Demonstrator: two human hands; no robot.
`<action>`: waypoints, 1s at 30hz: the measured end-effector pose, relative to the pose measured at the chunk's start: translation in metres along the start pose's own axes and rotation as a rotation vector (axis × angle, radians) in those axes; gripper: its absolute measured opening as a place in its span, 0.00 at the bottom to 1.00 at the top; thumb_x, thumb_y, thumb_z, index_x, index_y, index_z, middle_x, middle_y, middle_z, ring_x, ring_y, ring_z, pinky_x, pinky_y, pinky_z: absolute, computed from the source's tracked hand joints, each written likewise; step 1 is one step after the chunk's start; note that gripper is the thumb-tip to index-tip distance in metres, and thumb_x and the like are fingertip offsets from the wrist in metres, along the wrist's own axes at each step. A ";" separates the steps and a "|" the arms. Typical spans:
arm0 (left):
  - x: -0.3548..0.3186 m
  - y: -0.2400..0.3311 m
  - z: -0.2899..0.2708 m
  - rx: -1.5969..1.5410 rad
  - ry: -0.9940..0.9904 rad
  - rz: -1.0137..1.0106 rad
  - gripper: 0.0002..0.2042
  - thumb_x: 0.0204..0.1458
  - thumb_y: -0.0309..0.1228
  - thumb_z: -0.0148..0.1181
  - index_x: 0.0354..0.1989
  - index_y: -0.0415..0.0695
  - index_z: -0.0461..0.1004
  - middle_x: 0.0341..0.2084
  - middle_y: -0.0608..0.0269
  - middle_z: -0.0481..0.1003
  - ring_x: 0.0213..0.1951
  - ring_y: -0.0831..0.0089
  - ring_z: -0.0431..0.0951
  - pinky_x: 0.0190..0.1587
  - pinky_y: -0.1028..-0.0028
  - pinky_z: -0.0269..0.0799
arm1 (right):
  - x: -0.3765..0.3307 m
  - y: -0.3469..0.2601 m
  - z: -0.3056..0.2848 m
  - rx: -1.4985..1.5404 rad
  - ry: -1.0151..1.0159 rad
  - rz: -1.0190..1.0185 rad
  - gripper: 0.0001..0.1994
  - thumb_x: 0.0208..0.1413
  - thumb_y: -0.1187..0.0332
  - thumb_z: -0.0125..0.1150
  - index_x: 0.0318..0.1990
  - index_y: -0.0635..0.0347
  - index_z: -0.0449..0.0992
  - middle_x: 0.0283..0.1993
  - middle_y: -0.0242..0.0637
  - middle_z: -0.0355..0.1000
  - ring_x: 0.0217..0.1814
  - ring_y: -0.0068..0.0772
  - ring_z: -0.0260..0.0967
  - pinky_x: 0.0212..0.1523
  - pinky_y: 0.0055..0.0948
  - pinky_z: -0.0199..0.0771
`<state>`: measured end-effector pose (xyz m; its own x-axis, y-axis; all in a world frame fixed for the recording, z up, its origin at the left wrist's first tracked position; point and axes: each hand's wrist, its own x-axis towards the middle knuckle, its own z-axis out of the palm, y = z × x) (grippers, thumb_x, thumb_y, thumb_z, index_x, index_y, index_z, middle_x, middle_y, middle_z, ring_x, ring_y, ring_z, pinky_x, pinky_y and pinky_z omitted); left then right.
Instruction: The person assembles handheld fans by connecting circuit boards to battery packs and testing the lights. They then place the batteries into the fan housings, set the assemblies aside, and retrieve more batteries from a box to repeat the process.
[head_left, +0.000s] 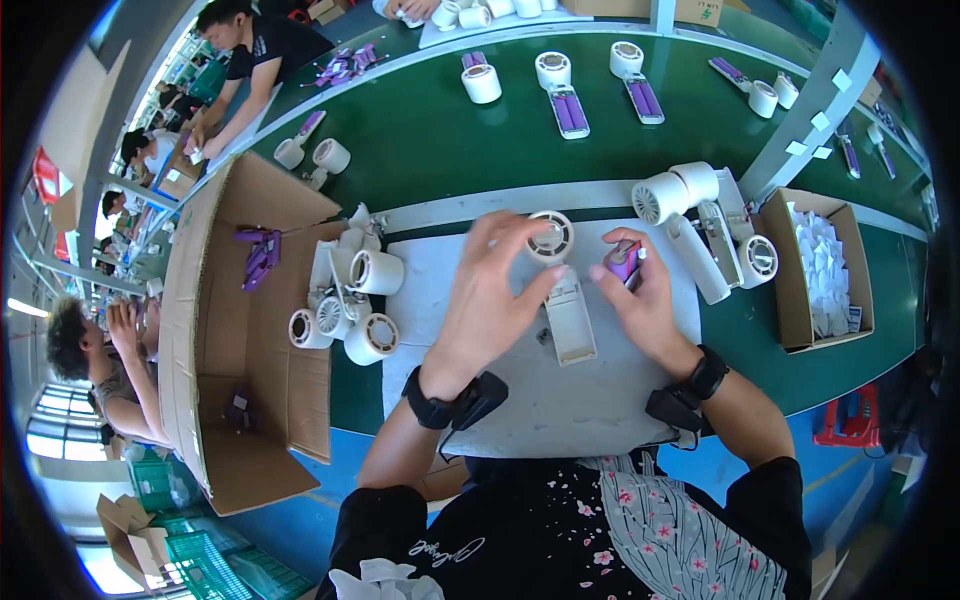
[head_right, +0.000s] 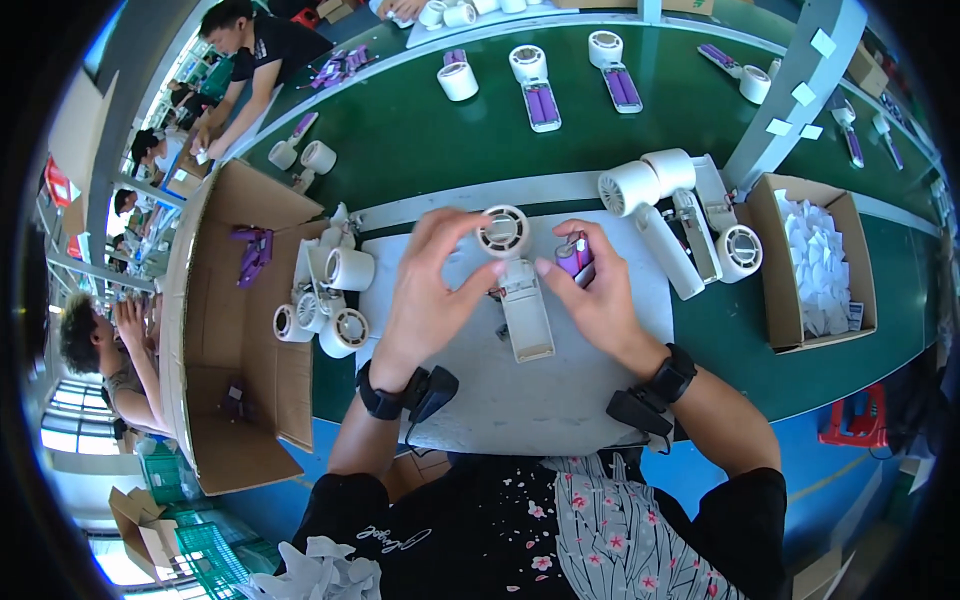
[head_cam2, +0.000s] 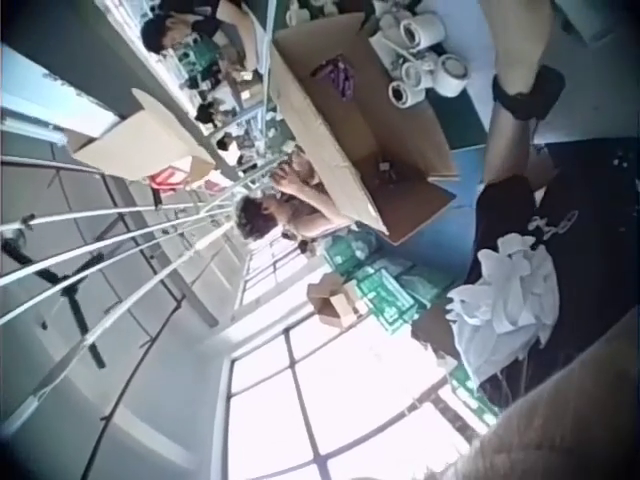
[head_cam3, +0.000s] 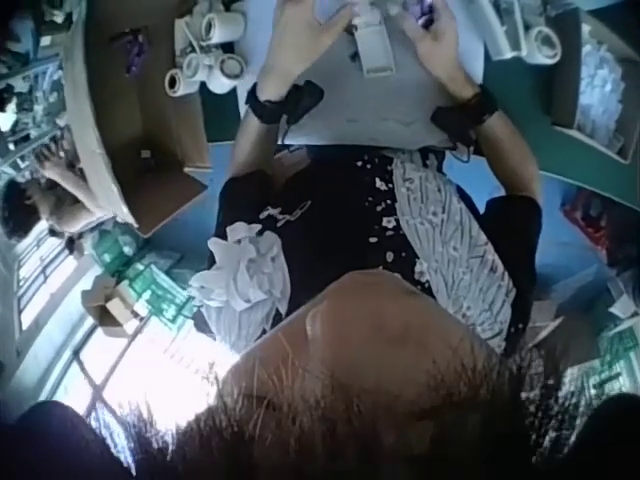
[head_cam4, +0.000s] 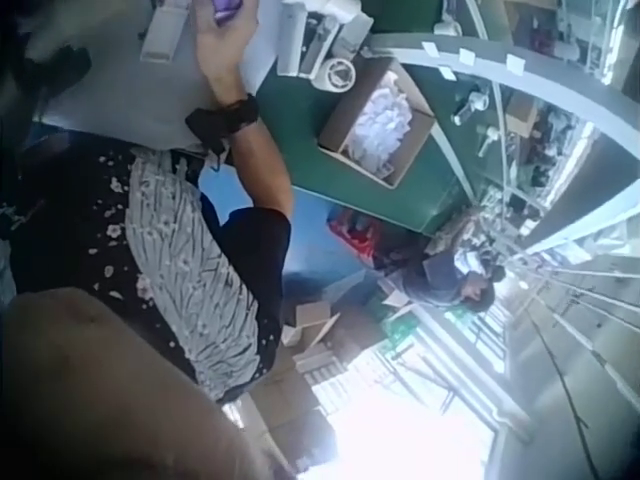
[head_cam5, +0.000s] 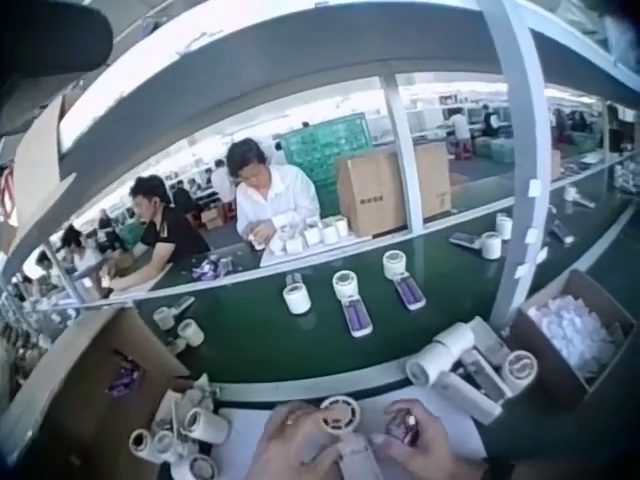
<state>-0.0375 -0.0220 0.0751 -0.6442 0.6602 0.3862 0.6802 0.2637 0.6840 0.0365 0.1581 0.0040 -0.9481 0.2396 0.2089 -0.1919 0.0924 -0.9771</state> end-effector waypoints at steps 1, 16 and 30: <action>-0.009 -0.008 0.002 0.063 -0.030 -0.058 0.27 0.48 0.24 0.65 0.59 0.45 0.65 0.48 0.55 0.73 0.46 0.69 0.76 0.51 0.72 0.70 | 0.000 0.004 -0.001 0.070 0.076 0.081 0.13 0.51 0.73 0.66 0.42 0.61 0.68 0.34 0.29 0.71 0.32 0.16 0.65 0.30 0.17 0.63; -0.039 -0.050 0.005 -0.298 -0.212 -0.275 0.14 0.43 0.16 0.66 0.39 0.40 0.75 0.35 0.61 0.77 0.37 0.70 0.79 0.42 0.74 0.75 | 0.007 0.000 0.016 -0.414 -0.295 -0.409 0.16 0.39 0.82 0.68 0.30 0.56 0.65 0.36 0.35 0.76 0.35 0.40 0.66 0.34 0.31 0.70; -0.039 -0.054 0.005 -0.386 -0.201 -0.242 0.09 0.44 0.17 0.62 0.35 0.40 0.77 0.32 0.56 0.76 0.34 0.58 0.78 0.38 0.68 0.75 | 0.007 -0.002 0.018 -0.538 -0.412 -0.290 0.14 0.37 0.80 0.70 0.28 0.55 0.70 0.31 0.30 0.74 0.34 0.38 0.63 0.36 0.30 0.68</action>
<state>-0.0472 -0.0586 0.0206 -0.6615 0.7448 0.0872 0.3158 0.1713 0.9332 0.0263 0.1425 0.0065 -0.9169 -0.2394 0.3193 -0.3987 0.5839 -0.7072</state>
